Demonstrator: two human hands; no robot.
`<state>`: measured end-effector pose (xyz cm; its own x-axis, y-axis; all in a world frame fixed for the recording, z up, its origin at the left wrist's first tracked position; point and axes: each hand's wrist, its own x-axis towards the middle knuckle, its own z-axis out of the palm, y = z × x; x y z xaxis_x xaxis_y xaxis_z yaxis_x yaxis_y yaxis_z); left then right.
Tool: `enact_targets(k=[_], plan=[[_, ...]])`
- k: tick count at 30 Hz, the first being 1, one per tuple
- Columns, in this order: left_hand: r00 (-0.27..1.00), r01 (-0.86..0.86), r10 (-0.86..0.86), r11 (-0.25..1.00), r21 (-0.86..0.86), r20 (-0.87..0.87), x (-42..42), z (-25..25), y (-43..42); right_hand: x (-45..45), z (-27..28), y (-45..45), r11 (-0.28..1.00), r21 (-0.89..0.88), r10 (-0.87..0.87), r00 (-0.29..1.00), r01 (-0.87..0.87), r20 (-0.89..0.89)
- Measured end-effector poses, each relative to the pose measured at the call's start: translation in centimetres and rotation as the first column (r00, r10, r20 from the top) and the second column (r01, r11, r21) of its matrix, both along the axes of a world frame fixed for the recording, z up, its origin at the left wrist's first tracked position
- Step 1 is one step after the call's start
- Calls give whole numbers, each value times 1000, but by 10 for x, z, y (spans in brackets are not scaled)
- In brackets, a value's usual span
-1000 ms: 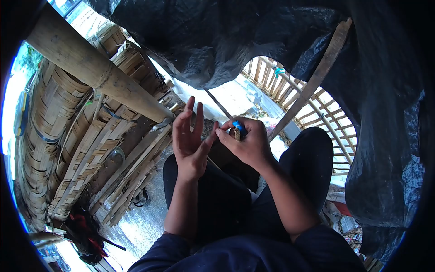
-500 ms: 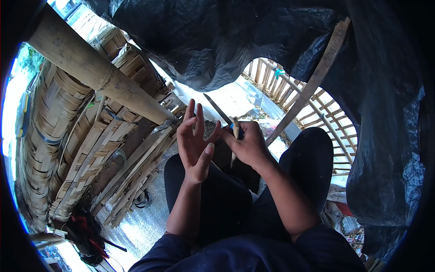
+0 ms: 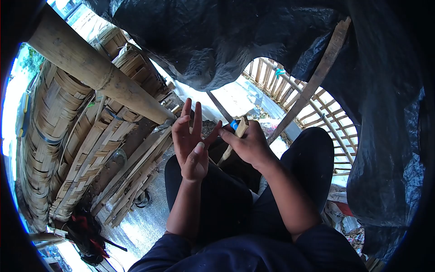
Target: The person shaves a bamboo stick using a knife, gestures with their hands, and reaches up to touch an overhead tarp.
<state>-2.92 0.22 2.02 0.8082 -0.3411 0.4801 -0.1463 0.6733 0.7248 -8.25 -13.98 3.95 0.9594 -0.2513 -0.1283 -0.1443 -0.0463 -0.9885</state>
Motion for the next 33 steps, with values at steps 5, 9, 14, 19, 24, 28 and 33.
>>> enact_targets(k=[5,9,14,19,24,28,33], plan=[[994,29,-34,998,-54,-102,-1,1,0,0,-4,5,999,14,-48,994,47,93],[993,49,-56,997,-67,-106,-1,2,0,3,-11,3,999,36,-24,997,22,67],[988,57,-66,996,-70,-140,0,0,1,4,-17,4,1000,-19,-22,998,23,51],[981,77,-92,992,-98,-168,1,0,2,5,-21,8,995,5,-101,989,101,105],[947,113,-170,971,-213,-272,0,2,5,5,-18,9,992,-5,-125,988,126,92],[944,165,-230,951,-262,-239,5,-1,8,4,-11,8,990,15,-138,984,137,116],[943,165,-234,946,-278,-236,8,-4,9,3,-1,9,975,140,-196,966,173,169]])
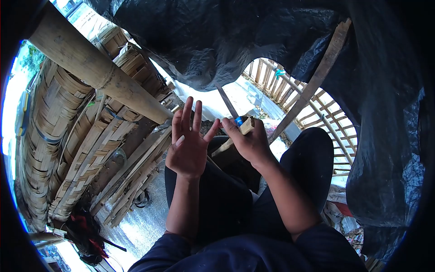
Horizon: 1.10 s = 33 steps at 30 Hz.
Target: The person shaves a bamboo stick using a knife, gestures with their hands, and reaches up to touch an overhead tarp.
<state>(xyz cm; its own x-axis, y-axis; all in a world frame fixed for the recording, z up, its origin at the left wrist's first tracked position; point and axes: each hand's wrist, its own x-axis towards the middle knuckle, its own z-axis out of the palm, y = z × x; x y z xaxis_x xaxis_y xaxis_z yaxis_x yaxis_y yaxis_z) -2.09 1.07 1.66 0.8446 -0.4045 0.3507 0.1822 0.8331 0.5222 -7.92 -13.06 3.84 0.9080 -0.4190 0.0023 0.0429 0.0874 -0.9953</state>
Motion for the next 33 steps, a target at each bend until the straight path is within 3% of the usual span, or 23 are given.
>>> enact_targets(k=[2,9,14,16,18,19,20,22,24,26,30,33], plan=[[1000,25,-25,999,-21,10,1,-1,0,0,3,-1,994,-102,30,999,-28,20],[994,59,-59,998,2,93,-2,-1,-2,2,-10,-4,980,-89,165,979,-176,-121],[993,107,-112,981,-160,-25,5,-2,5,5,-9,-2,968,-184,170,985,-169,-9],[994,97,-107,972,-214,-32,11,-1,9,5,-17,-3,952,-263,133,986,-155,-99],[940,63,-262,764,-643,-219,18,-2,22,6,-25,-5,929,-339,85,978,-146,-188],[982,-29,-53,907,-420,-182,18,2,25,8,-28,-6,941,-311,64,974,-132,-219],[981,-28,-55,907,-419,-184,17,0,25,10,-30,-7,952,-282,46,968,-118,-249],[978,-114,127,990,-82,169,17,-3,25,9,-27,-7,952,-277,61,966,-132,-253],[951,-149,143,989,2,274,11,-3,20,8,-26,-3,951,-280,86,981,-133,-172],[856,-367,164,861,352,491,-1,1,14,8,-30,3,954,-262,116,985,-147,-128],[740,-553,168,704,446,651,-9,10,3,6,-14,9,929,-272,247,968,-251,-48],[822,-468,170,745,474,544,-11,9,6,10,-22,13,908,-330,296,953,-260,62]])
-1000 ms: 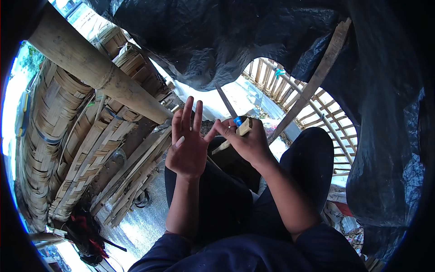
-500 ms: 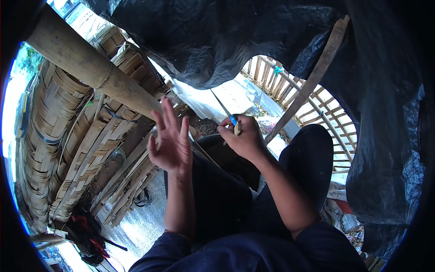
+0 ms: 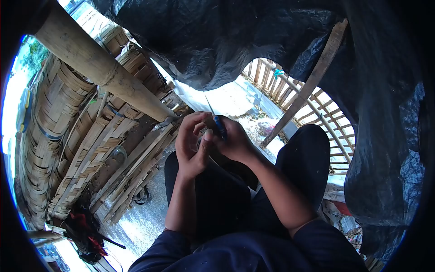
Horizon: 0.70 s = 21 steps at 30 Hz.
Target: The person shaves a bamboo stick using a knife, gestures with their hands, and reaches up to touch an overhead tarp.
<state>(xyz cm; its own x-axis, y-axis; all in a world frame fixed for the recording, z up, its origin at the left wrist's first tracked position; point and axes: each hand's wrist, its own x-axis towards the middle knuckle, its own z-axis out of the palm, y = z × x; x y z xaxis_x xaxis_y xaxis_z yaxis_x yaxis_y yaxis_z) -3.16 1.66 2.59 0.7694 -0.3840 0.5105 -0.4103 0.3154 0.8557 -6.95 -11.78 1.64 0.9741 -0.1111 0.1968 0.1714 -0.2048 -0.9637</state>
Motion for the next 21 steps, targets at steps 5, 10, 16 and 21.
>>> enact_targets(k=[5,10,16,21], plan=[[992,-3,2,1000,-13,-123,0,13,2,-1,-2,9,993,89,78,997,-80,23],[978,-162,156,986,-33,-140,1,20,-16,-2,-18,4,987,-83,133,989,-138,-61],[948,-92,14,969,-230,-319,11,13,-28,9,-37,-12,919,-154,-393,868,363,-302],[959,-40,-38,964,-264,-282,38,1,-29,5,-29,-2,867,-186,-496,760,463,-420]])
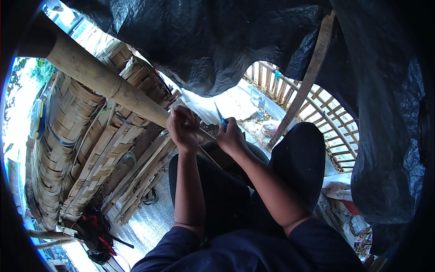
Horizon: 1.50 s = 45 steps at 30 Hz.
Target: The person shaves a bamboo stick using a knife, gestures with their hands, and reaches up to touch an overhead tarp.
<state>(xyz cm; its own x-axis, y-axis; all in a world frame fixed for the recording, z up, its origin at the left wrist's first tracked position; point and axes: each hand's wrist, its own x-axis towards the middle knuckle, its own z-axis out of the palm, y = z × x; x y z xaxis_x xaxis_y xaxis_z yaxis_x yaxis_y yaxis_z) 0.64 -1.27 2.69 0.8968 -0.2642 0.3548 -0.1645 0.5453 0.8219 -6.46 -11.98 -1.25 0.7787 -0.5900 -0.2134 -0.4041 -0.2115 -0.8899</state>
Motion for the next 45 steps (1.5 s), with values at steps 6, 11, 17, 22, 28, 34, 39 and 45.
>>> enact_targets(k=[6,11,17,22,28,34,39,45], plan=[[989,110,-107,994,27,-106,4,6,12,-18,5,17,986,15,168,986,-167,-14],[991,-54,40,992,-112,-126,-9,-3,22,-32,10,60,981,-66,191,952,-180,240],[995,-85,71,971,-224,-68,-10,-12,45,-35,-13,72,939,-89,343,929,-333,139],[998,-58,54,980,-191,-23,-9,-14,50,-29,-50,64,924,-92,374,927,-370,28],[997,-72,59,964,-255,-57,2,-18,58,-17,-50,56,912,-32,411,910,-409,63],[999,-31,24,965,-259,-32,2,-18,71,-16,-26,66,885,-80,463,886,-459,37],[997,56,-67,962,-267,-31,-10,-16,67,-22,-15,70,885,-130,455,889,-446,47],[994,104,-110,963,-250,-12,-13,-16,63,-24,-3,63,884,-121,458,888,-452,33]])
